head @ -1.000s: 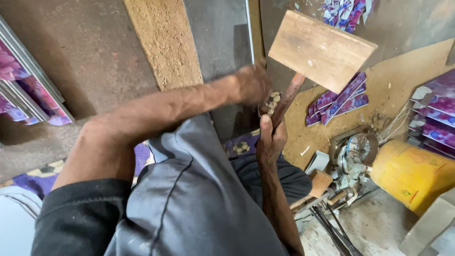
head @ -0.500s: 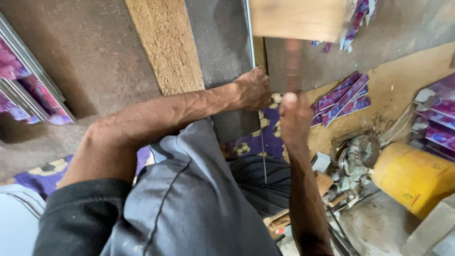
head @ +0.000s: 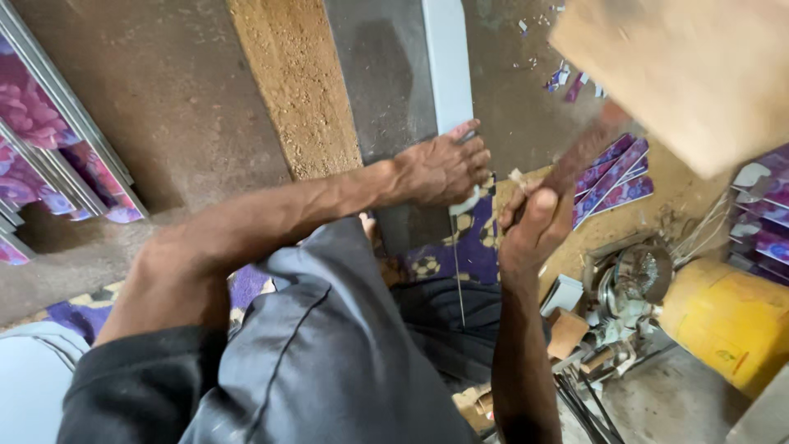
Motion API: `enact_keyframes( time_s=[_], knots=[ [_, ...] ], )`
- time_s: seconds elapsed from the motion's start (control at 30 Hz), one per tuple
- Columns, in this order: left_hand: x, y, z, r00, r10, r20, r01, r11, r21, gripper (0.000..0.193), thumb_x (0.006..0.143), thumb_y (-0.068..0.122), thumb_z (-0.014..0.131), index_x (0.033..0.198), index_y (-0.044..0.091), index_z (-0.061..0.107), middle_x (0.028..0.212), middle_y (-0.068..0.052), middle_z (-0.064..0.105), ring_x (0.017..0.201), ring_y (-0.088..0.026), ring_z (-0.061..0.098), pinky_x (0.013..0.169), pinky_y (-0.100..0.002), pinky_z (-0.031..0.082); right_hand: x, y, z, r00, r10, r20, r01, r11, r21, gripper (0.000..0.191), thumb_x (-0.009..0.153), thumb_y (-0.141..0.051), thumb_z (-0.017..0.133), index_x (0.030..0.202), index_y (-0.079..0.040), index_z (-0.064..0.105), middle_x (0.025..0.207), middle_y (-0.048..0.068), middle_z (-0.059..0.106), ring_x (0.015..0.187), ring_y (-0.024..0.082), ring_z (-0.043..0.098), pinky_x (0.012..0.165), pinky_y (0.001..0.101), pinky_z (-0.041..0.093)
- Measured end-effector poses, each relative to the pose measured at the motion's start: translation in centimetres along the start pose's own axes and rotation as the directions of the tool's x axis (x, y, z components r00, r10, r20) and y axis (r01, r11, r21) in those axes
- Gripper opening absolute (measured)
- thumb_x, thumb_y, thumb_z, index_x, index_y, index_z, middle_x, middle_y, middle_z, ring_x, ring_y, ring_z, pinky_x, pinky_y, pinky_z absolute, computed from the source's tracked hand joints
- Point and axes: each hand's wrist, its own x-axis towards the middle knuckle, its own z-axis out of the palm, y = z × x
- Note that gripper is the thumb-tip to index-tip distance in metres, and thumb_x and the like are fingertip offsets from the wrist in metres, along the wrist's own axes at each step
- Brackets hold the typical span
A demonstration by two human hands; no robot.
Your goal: The person sits on the floor and repeatedly hammers a long decorative plank against a metal bar using a wooden mallet. They pick up a plank, position it, strike it multiple times, and then set it aside before repeating the process with another plank.
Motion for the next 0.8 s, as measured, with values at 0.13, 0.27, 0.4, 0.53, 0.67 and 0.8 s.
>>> enact_keyframes(
  time_s=[0.13,0.27,0.4,0.53,0.67,0.8],
  knots=[
    [-3.8,1.3,-2.2,0.981,-0.077,-0.178,0.066,0.996,-0.065,0.033,0.097,0.026,0.055,0.127,0.016,0.065,0.131,-0.008,0.059,0.146,-0.028,0.044,0.129,-0.060,0.019,-2.5,0.0,0.1,0.999,-0.008,0.035,0.008,1.000,-0.001,0.038,0.111,-0.040,0.048,0.107,-0.002,0.051,0.081,0.004,0.054,0.063,0.010,0.049,0.057,0.0266,0.041],
    [-8.8,2.0,-4.5,0.957,-0.290,-0.018,0.271,0.914,-0.303,0.051,0.105,0.050,0.050,0.136,0.011,0.057,0.156,-0.017,0.042,0.153,-0.033,0.025,0.124,-0.060,0.009,-4.0,1.5,-0.5,0.984,0.170,0.054,-0.160,0.975,-0.153,0.037,0.110,-0.036,0.047,0.099,-0.001,0.053,0.077,0.004,0.052,0.059,0.011,0.049,0.053,0.0260,0.041],
    [-10.7,-0.9,-4.5,0.755,-0.655,0.009,0.631,0.724,-0.278,0.084,0.102,0.061,0.056,0.163,0.007,0.035,0.172,-0.017,0.014,0.157,-0.037,0.005,0.126,-0.059,0.003,-4.7,1.8,-1.2,0.990,0.122,0.076,-0.109,0.982,-0.153,0.035,0.114,-0.033,0.045,0.097,-0.003,0.052,0.077,0.003,0.053,0.061,0.010,0.049,0.056,0.0268,0.040],
    [-9.6,-4.2,-3.4,0.694,-0.714,0.091,0.711,0.660,-0.241,0.104,0.095,0.068,0.064,0.166,0.004,0.022,0.172,-0.015,0.004,0.158,-0.037,-0.001,0.126,-0.061,0.001,-2.4,1.2,-1.4,0.985,0.122,0.121,-0.093,0.970,-0.223,0.031,0.113,-0.030,0.045,0.101,-0.003,0.052,0.077,0.003,0.053,0.062,0.010,0.049,0.055,0.0272,0.041],
    [-8.7,-5.8,-2.9,0.726,-0.687,0.014,0.671,0.705,-0.230,0.108,0.098,0.065,0.071,0.169,0.001,0.021,0.175,-0.016,0.006,0.161,-0.034,0.001,0.130,-0.059,0.003,1.5,1.1,-0.9,0.941,0.280,0.189,-0.254,0.955,-0.152,0.029,0.108,-0.030,0.049,0.104,-0.001,0.056,0.076,0.001,0.055,0.058,0.008,0.049,0.048,0.0262,0.040],
    [-8.4,-6.2,-2.7,0.717,-0.697,0.017,0.678,0.692,-0.247,0.111,0.097,0.064,0.076,0.169,0.000,0.020,0.175,-0.018,0.008,0.161,-0.034,0.002,0.131,-0.057,0.005,4.4,0.8,-0.6,0.984,0.095,0.153,-0.074,0.988,-0.135,0.032,0.111,-0.031,0.047,0.109,-0.001,0.057,0.075,0.001,0.056,0.057,0.008,0.050,0.048,0.0259,0.040]
  ],
)
